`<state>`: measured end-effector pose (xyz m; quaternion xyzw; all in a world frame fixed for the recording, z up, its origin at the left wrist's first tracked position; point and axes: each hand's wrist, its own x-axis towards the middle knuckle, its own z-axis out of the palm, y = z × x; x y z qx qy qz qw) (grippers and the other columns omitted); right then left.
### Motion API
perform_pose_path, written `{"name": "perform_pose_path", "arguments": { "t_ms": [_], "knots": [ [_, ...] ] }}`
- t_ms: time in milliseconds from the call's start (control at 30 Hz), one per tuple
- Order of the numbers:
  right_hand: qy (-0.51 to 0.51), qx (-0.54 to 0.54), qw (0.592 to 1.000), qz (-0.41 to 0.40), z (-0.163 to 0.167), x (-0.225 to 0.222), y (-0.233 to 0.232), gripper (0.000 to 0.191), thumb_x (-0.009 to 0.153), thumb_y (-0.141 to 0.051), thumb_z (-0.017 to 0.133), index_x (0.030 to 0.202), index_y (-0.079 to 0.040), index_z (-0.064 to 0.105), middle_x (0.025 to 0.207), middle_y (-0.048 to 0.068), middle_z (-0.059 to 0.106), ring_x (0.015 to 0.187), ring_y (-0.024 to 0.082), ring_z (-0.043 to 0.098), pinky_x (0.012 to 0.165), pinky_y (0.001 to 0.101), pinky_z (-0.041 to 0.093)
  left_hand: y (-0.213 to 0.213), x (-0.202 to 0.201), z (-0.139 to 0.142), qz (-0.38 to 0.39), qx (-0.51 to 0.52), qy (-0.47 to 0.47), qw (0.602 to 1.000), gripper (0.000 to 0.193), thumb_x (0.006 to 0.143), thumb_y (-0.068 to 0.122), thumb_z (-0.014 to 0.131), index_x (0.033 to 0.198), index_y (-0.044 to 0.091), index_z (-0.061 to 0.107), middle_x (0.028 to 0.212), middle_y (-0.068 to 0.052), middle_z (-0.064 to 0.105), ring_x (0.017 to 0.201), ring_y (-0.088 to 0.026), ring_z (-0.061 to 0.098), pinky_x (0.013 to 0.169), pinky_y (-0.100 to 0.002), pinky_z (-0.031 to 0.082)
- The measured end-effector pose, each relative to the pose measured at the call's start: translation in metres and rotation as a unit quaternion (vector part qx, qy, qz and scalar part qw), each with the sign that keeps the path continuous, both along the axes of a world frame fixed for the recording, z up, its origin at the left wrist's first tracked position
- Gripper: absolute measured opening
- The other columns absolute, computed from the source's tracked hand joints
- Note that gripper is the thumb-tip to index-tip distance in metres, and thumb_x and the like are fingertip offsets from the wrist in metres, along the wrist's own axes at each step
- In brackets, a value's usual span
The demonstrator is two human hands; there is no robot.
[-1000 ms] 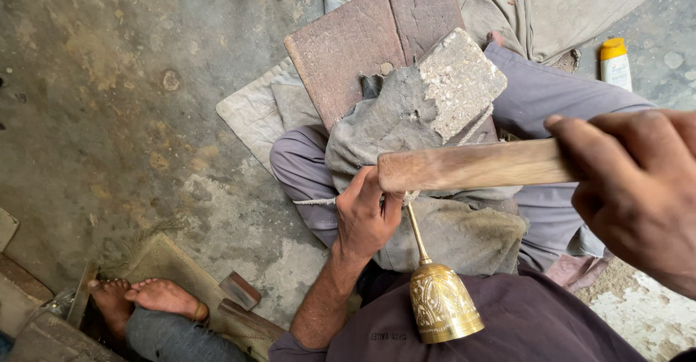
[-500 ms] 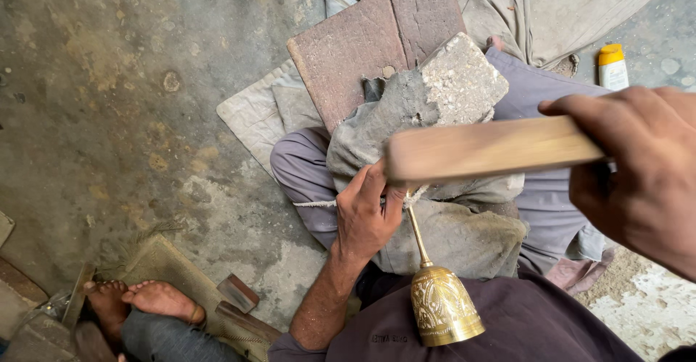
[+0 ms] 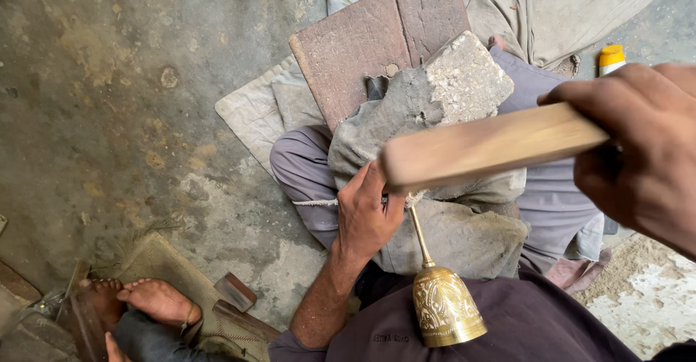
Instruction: The person sits on the floor and repeatedly hammers a small brass bell-shaped object with a wooden mallet. The object is held in place on a cushioned block. The person adjusts the object's position occasionally while continuing to strike it.
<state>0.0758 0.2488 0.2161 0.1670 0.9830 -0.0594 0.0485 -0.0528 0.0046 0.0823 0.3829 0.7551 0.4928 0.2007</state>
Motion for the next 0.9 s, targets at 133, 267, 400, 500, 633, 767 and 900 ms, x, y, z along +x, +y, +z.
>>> {"name": "perform_pose_path", "arguments": {
  "t_ms": [133,267,400,500,633,767,900],
  "knots": [
    [-0.022,0.008,1.0,0.012,0.001,-0.007,0.001,0.05,0.072,0.002,0.075,0.122,-0.004,0.07,0.092,0.014,0.066,0.082,0.026,0.062,0.079,0.0412,0.053,-0.005,-0.003,0.0,0.005,-0.003,-0.018,1.0,0.027,0.104,0.02,0.071,0.123,0.005,0.06,0.092,-0.008,0.069,0.074,-0.016,0.073,0.062,-0.031,0.059],
    [-0.02,-0.016,1.0,-0.007,-0.002,-0.008,0.0,0.052,0.072,0.001,0.075,0.123,-0.005,0.07,0.092,0.013,0.065,0.081,0.026,0.062,0.079,0.0414,0.053,-0.01,-0.008,-0.004,-0.009,-0.016,-0.018,1.0,0.031,0.103,0.021,0.07,0.127,0.003,0.059,0.089,-0.008,0.069,0.072,-0.016,0.071,0.06,-0.029,0.059],
    [-0.013,0.018,1.0,-0.006,-0.008,-0.006,-0.005,0.051,0.072,0.003,0.076,0.122,-0.006,0.07,0.094,0.013,0.065,0.083,0.025,0.063,0.078,0.0391,0.054,-0.012,-0.01,-0.006,-0.001,0.001,-0.017,1.0,0.027,0.105,0.023,0.07,0.124,0.005,0.061,0.095,-0.01,0.071,0.075,-0.016,0.073,0.062,-0.03,0.059],
    [0.008,-0.034,0.998,-0.052,-0.01,-0.005,-0.011,0.048,0.076,0.0,0.075,0.123,-0.004,0.064,0.093,0.013,0.064,0.08,0.024,0.063,0.073,0.0368,0.054,-0.013,-0.012,-0.007,-0.004,0.004,-0.036,0.999,0.028,0.105,0.024,0.068,0.125,0.004,0.06,0.097,-0.011,0.071,0.078,-0.017,0.074,0.063,-0.031,0.06],
    [-0.09,0.017,0.994,-0.061,-0.012,-0.006,-0.021,0.045,0.081,-0.005,0.075,0.124,-0.006,0.063,0.089,0.011,0.063,0.074,0.021,0.062,0.069,0.0336,0.054,-0.017,-0.019,-0.008,-0.014,-0.02,-0.021,0.999,0.024,0.103,0.024,0.071,0.115,0.005,0.065,0.096,-0.011,0.072,0.076,-0.018,0.074,0.063,-0.032,0.059],
    [0.003,-0.019,1.0,-0.009,-0.014,-0.009,-0.029,0.059,0.074,0.014,0.066,0.13,0.0,0.061,0.103,0.019,0.064,0.089,0.028,0.064,0.079,0.038,0.055,-0.033,-0.023,-0.008,0.035,0.055,-0.041,0.997,0.024,0.104,0.019,0.07,0.12,0.003,0.063,0.102,-0.01,0.073,0.087,-0.018,0.075,0.071,-0.03,0.062],
    [0.033,-0.061,0.997,-0.038,-0.013,-0.014,-0.04,0.061,0.074,0.02,0.059,0.134,0.006,0.056,0.1,0.022,0.062,0.084,0.031,0.062,0.076,0.0399,0.055,-0.05,-0.021,-0.011,0.068,0.084,-0.113,0.988,0.019,0.105,0.013,0.071,0.117,0.003,0.061,0.102,-0.006,0.074,0.091,-0.015,0.077,0.074,-0.027,0.065]
  ]
}}
